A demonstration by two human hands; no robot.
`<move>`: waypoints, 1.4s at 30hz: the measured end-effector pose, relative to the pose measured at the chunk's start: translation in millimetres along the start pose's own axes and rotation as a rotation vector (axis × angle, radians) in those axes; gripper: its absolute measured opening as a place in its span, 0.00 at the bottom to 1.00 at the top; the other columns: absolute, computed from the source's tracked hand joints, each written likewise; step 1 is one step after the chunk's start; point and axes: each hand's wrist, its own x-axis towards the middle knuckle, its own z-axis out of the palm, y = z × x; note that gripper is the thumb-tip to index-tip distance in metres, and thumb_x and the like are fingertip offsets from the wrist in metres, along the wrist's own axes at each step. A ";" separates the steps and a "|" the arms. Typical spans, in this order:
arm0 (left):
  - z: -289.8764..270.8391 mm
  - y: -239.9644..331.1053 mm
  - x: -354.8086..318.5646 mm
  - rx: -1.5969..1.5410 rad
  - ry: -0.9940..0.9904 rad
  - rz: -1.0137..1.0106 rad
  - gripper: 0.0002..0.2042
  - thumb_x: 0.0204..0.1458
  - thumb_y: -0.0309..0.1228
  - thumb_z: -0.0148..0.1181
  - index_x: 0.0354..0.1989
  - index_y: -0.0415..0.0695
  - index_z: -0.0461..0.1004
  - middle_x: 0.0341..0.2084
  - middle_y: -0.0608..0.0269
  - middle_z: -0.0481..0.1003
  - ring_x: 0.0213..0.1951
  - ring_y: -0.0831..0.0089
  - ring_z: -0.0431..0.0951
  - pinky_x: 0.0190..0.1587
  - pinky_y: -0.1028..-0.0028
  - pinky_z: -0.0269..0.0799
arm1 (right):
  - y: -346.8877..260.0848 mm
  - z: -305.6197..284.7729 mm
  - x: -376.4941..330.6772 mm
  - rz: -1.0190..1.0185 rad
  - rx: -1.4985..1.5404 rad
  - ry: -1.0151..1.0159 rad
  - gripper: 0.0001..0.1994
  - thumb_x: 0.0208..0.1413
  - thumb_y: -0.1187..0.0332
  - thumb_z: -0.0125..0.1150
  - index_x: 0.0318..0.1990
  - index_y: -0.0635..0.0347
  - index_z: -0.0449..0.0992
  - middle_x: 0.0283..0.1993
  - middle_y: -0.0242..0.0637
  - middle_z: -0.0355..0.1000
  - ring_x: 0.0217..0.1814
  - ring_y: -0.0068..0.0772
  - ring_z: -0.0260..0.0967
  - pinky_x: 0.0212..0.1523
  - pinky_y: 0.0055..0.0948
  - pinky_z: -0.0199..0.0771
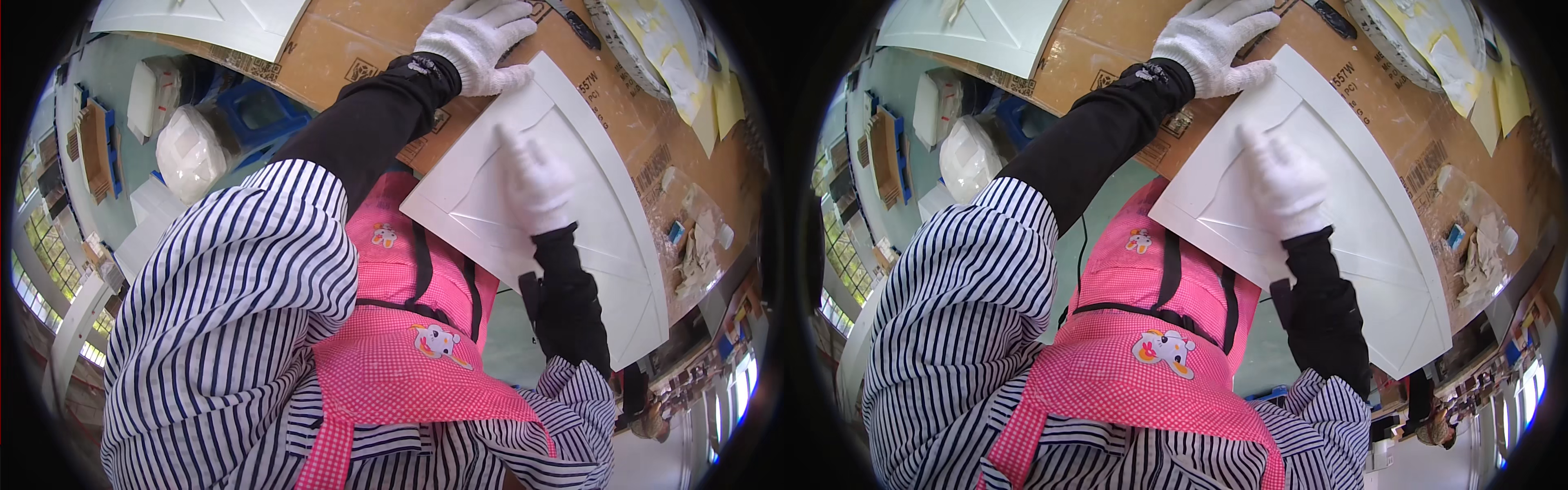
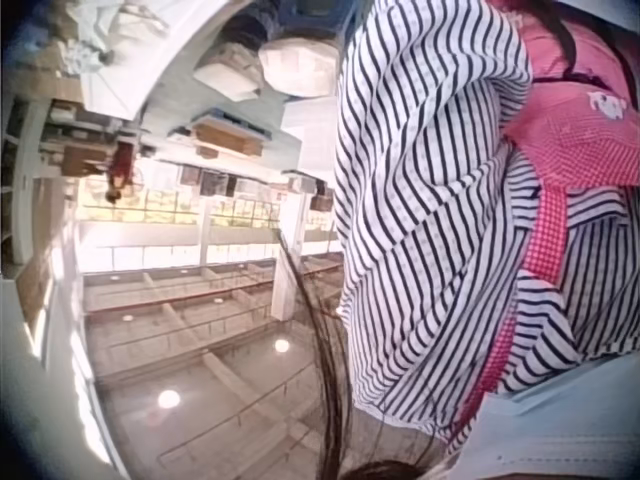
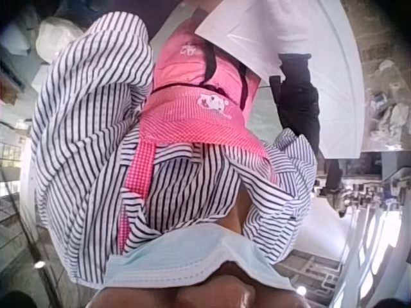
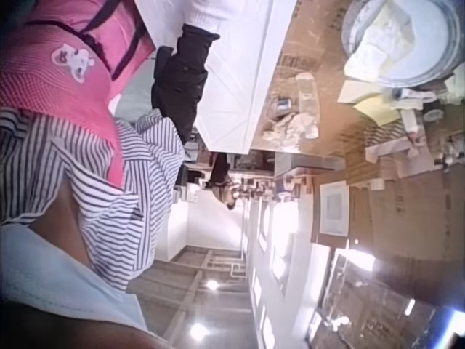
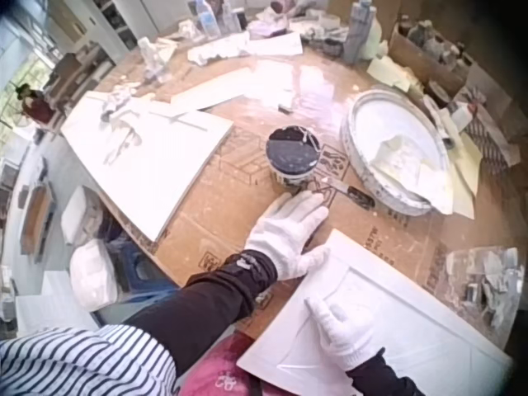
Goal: Cleaning and deburring the edges of white furniture panels using a hand scraper tool.
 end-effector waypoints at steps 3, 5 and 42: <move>0.9 2.3 1.2 -0.005 -0.007 -0.004 0.33 0.50 0.51 0.62 0.61 0.42 0.70 0.66 0.50 0.66 0.69 0.53 0.61 0.72 0.55 0.51 | -43.6 10.2 -49.7 -0.287 0.009 -0.257 0.25 0.49 0.67 0.60 0.59 0.40 0.76 0.27 0.29 0.65 0.23 0.27 0.68 0.23 0.28 0.68; 0.4 2.0 1.1 0.002 -0.005 -0.005 0.33 0.50 0.51 0.62 0.61 0.42 0.70 0.66 0.49 0.65 0.69 0.53 0.61 0.72 0.55 0.51 | -37.9 7.0 -45.2 -0.260 0.011 -0.258 0.25 0.49 0.66 0.60 0.58 0.40 0.76 0.27 0.28 0.65 0.23 0.27 0.68 0.22 0.28 0.68; 3.6 1.3 1.3 0.023 0.011 0.022 0.33 0.50 0.51 0.62 0.60 0.41 0.70 0.66 0.49 0.65 0.69 0.53 0.61 0.72 0.55 0.52 | -12.8 -3.7 -25.2 -0.418 -0.008 -0.382 0.28 0.45 0.72 0.62 0.58 0.44 0.77 0.34 0.34 0.73 0.29 0.32 0.74 0.25 0.32 0.73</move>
